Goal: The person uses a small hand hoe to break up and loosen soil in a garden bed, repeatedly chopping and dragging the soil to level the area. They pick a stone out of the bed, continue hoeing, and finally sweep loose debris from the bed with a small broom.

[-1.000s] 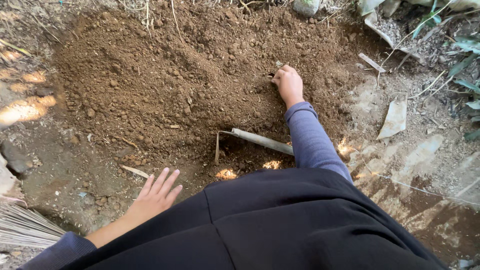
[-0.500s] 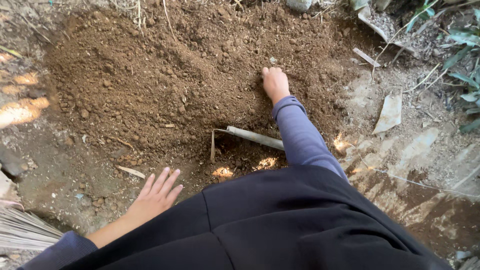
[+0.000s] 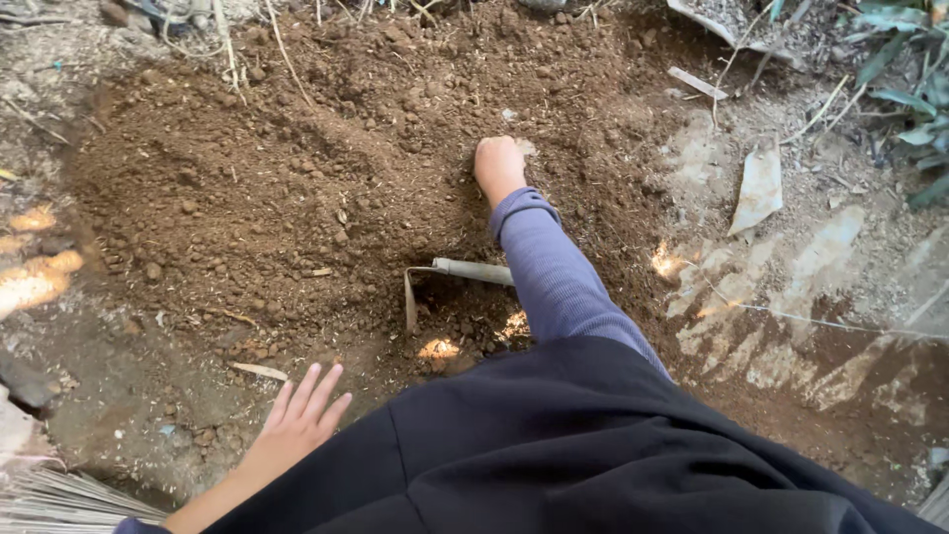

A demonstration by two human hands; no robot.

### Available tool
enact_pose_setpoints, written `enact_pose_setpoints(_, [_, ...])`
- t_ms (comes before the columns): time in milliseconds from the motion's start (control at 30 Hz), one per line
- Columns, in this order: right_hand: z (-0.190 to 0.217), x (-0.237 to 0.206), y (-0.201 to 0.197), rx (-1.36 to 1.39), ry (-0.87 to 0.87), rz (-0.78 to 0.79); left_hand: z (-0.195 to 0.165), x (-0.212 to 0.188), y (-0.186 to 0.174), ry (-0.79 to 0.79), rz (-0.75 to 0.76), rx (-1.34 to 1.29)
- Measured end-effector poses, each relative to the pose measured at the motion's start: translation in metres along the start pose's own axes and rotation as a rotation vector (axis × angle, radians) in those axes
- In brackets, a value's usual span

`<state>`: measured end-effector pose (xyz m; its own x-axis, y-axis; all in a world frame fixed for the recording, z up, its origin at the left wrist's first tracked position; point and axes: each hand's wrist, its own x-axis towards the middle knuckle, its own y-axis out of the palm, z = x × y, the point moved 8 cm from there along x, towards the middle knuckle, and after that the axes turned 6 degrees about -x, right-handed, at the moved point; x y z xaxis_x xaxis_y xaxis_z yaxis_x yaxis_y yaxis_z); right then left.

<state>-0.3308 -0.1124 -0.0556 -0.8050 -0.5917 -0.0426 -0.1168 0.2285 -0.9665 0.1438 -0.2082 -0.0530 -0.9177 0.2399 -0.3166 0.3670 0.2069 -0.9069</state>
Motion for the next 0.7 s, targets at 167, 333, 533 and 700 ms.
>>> enact_pose_setpoints(167, [-0.009,-0.019,0.002,0.191,0.243,-0.155,-0.003,0.009,-0.001,-0.007,0.001,0.0])
enact_pose_setpoints(333, [-0.01,-0.035,0.007,0.225,0.25,-0.216,-0.012,0.02,0.005,-0.048,0.215,0.024])
enact_pose_setpoints(533, [-0.018,-0.04,0.025,0.25,0.081,-0.133,-0.017,0.031,-0.008,-0.081,0.278,-0.054])
enact_pose_setpoints(700, [-0.014,-0.044,0.035,0.122,-0.065,-0.138,-0.009,0.027,-0.007,-0.145,0.388,0.053])
